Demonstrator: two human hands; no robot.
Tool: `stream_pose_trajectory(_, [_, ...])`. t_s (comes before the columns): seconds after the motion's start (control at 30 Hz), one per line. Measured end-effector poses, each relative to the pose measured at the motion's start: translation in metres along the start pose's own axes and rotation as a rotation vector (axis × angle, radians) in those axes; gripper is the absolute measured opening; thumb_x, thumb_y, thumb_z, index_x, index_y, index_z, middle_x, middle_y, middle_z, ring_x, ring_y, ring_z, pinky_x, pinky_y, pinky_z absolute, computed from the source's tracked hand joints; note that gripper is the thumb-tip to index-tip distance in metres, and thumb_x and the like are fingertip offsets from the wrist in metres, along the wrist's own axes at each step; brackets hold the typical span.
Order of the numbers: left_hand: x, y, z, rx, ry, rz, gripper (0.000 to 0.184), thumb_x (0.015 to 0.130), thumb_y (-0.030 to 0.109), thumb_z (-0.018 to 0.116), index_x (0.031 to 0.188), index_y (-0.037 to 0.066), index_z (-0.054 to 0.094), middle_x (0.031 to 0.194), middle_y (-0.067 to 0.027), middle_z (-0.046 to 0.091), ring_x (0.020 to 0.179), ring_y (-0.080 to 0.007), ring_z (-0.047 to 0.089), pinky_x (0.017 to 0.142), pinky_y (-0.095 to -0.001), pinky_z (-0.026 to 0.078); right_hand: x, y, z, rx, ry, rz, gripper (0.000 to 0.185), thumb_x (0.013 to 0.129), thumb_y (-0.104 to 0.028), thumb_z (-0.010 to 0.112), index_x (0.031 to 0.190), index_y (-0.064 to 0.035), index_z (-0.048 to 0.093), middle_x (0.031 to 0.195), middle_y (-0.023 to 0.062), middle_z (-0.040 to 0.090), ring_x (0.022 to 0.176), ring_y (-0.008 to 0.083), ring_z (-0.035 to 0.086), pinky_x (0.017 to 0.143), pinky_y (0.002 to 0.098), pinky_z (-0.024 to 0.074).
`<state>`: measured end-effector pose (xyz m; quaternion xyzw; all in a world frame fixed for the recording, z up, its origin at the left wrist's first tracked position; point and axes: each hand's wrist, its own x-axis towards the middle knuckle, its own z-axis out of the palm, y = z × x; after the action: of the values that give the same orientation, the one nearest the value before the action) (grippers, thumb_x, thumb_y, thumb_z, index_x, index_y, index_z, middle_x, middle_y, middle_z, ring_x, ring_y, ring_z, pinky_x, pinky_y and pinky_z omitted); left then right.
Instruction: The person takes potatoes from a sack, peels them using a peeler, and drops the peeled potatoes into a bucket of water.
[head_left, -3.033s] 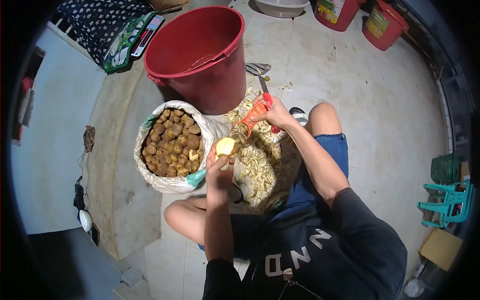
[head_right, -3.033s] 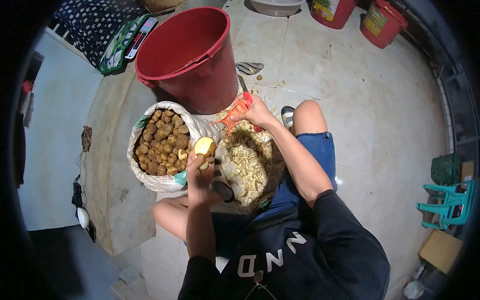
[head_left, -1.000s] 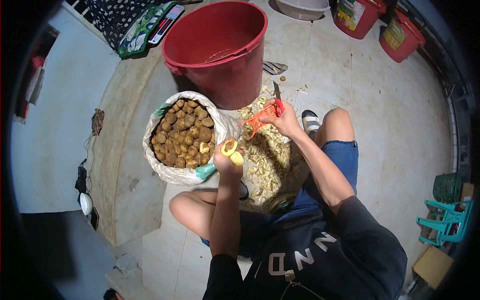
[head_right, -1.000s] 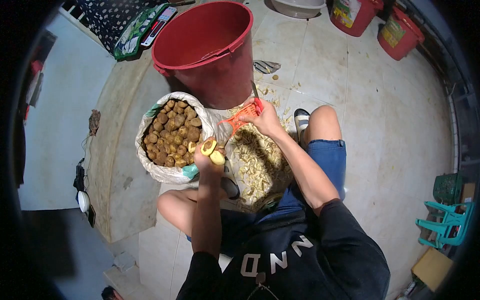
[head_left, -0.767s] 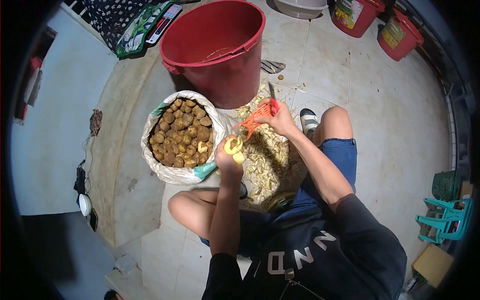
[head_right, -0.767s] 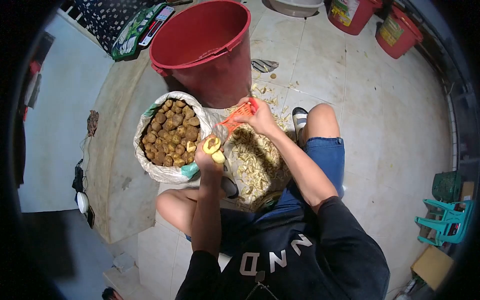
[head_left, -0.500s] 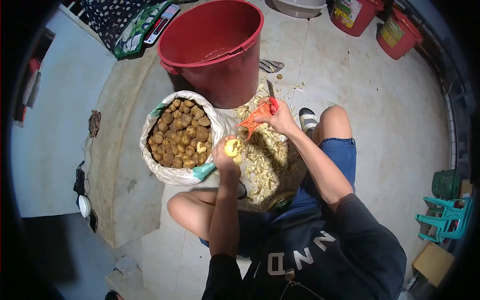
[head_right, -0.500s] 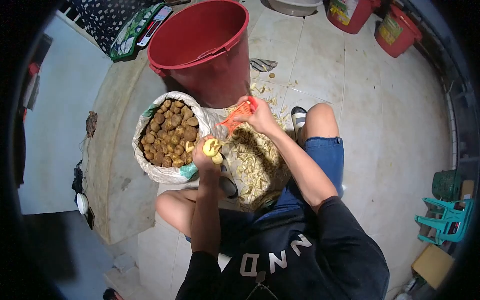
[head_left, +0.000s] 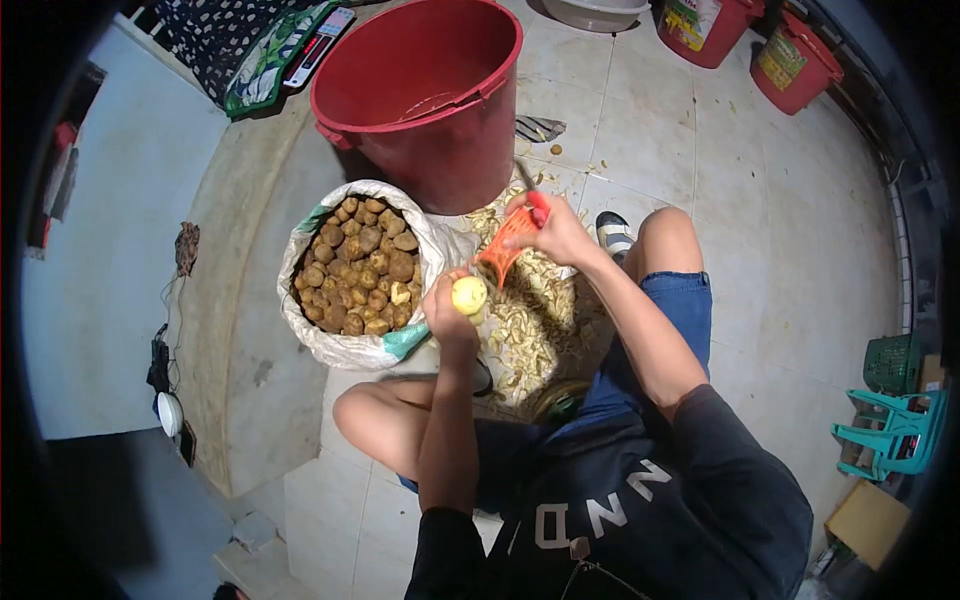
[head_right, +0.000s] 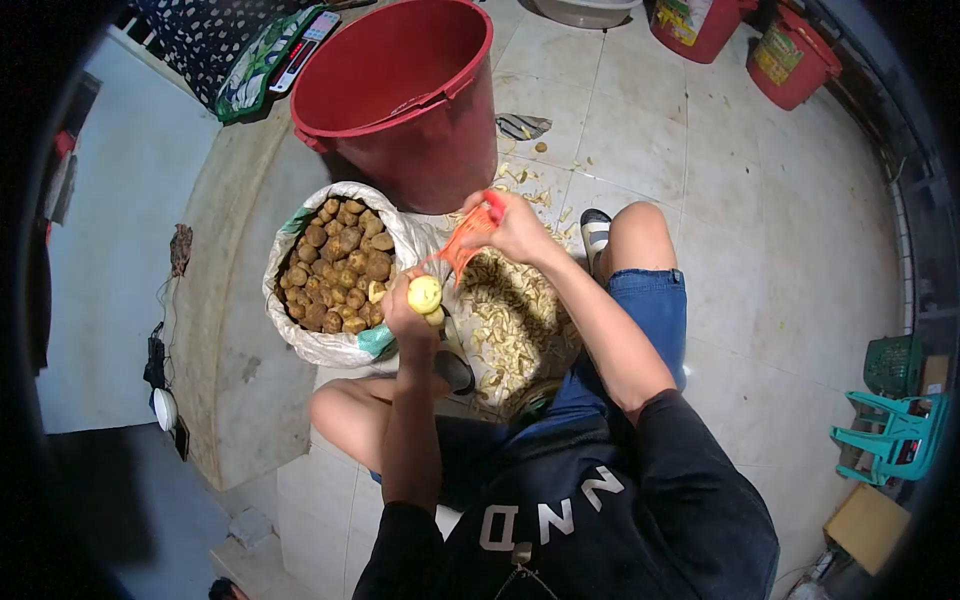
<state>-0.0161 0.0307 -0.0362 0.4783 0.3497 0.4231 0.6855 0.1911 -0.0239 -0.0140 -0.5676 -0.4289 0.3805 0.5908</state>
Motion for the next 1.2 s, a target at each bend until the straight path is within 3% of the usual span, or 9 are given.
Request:
stream_pose_trajectory(0.07, [0.004, -0.009, 0.0, -0.388, -0.017, -0.22, 0.033, 0.097, 0.022, 0.038, 0.092, -0.002, 0.059, 0.083, -0.0098, 0.063, 0.065, -0.0165, 0.06, 0.058, -0.0264, 0.049, 0.004, 0.005, -0.007, 0.105, 0.067, 0.148, 0.038, 0.069, -0.004, 0.085, 0.098, -0.0035, 0.061, 0.08, -0.0019, 0.061, 0.076, 0.0069, 0.057, 0.07, 0.0243, 0.0482])
stream_pose_trajectory(0.17, [-0.004, 0.014, 0.03, -0.185, 0.262, -0.193, 0.031, 0.096, 0.022, 0.037, 0.093, -0.001, 0.059, 0.078, -0.0093, 0.06, 0.061, -0.0159, 0.058, 0.054, -0.0263, 0.047, -0.015, -0.03, 0.019, -0.039, -0.028, -0.093, 0.031, 0.071, 0.001, 0.081, 0.094, -0.0029, 0.06, 0.079, 0.0, 0.063, 0.077, 0.009, 0.06, 0.072, 0.0247, 0.0496])
stream_pose_trajectory(0.23, [0.002, -0.001, 0.013, -0.133, 0.239, -0.189, 0.029, 0.096, 0.021, 0.038, 0.097, -0.001, 0.058, 0.078, -0.0102, 0.061, 0.061, -0.0178, 0.058, 0.054, -0.0276, 0.048, -0.013, -0.03, 0.01, -0.335, 0.005, -0.061, 0.032, 0.071, 0.0, 0.082, 0.093, -0.0024, 0.06, 0.08, -0.0007, 0.063, 0.077, 0.0091, 0.059, 0.073, 0.0246, 0.0497])
stream_pose_trajectory(0.33, [0.005, -0.006, 0.001, -0.67, -0.106, -0.392, 0.031, 0.095, 0.02, 0.039, 0.104, -0.003, 0.057, 0.079, -0.0092, 0.062, 0.062, -0.0188, 0.059, 0.055, -0.0296, 0.05, 0.0, -0.011, -0.008, 0.075, 0.116, 0.173, 0.037, 0.072, -0.007, 0.084, 0.099, -0.0021, 0.06, 0.08, -0.0003, 0.062, 0.079, 0.008, 0.057, 0.072, 0.0263, 0.0483])
stream_pose_trajectory(0.47, [0.0, 0.004, 0.021, -0.523, 0.142, -0.475, 0.029, 0.094, 0.022, 0.039, 0.098, -0.001, 0.057, 0.071, -0.0085, 0.059, 0.059, -0.0178, 0.056, 0.052, -0.0286, 0.046, -0.02, -0.051, 0.021, -0.426, 0.048, -0.265, 0.037, 0.071, -0.006, 0.084, 0.099, -0.0026, 0.06, 0.081, 0.0013, 0.062, 0.077, 0.0081, 0.058, 0.069, 0.0246, 0.0485])
stream_pose_trajectory(0.57, [0.0, 0.001, 0.005, -0.572, -0.041, -0.415, 0.027, 0.093, 0.02, 0.04, 0.096, -0.001, 0.056, 0.068, -0.0076, 0.057, 0.061, -0.0177, 0.056, 0.053, -0.0265, 0.046, 0.003, 0.007, -0.013, -0.037, 0.207, 0.031, 0.036, 0.072, -0.006, 0.084, 0.098, -0.0021, 0.06, 0.081, -0.0008, 0.06, 0.075, 0.007, 0.054, 0.069, 0.0246, 0.0465])
stream_pose_trajectory(0.73, [0.021, -0.001, -0.014, -0.853, -0.084, -0.573, 0.038, 0.095, 0.05, 0.046, 0.098, 0.015, 0.06, 0.068, 0.0009, 0.054, 0.063, -0.0182, 0.052, 0.062, -0.0329, 0.039, -0.002, -0.003, -0.017, -0.233, 0.159, -0.025, 0.036, 0.071, -0.007, 0.084, 0.096, -0.0033, 0.059, 0.081, -0.003, 0.059, 0.073, 0.0062, 0.053, 0.067, 0.0242, 0.0461])
stream_pose_trajectory(0.83, [0.021, -0.01, -0.019, -0.746, 0.182, -0.596, 0.039, 0.096, 0.051, 0.043, 0.097, 0.017, 0.061, 0.068, 0.0, 0.055, 0.064, -0.0195, 0.053, 0.063, -0.0365, 0.04, -0.004, 0.003, -0.014, -0.167, 0.189, 0.036, 0.038, 0.066, -0.01, 0.087, 0.093, -0.0021, 0.061, 0.078, -0.0011, 0.062, 0.072, 0.0077, 0.054, 0.068, 0.0273, 0.0465])
stream_pose_trajectory(1.2, [0.032, -0.047, -0.042, -0.709, 0.106, -0.559, 0.037, 0.094, 0.04, 0.036, 0.079, 0.015, 0.059, 0.058, -0.0021, 0.047, 0.056, -0.0192, 0.045, 0.054, -0.0386, 0.036, -0.006, 0.012, 0.001, -0.198, 0.114, 0.04, 0.038, 0.072, -0.011, 0.085, 0.098, -0.0018, 0.059, 0.08, -0.0007, 0.061, 0.075, 0.0076, 0.055, 0.069, 0.0263, 0.048])
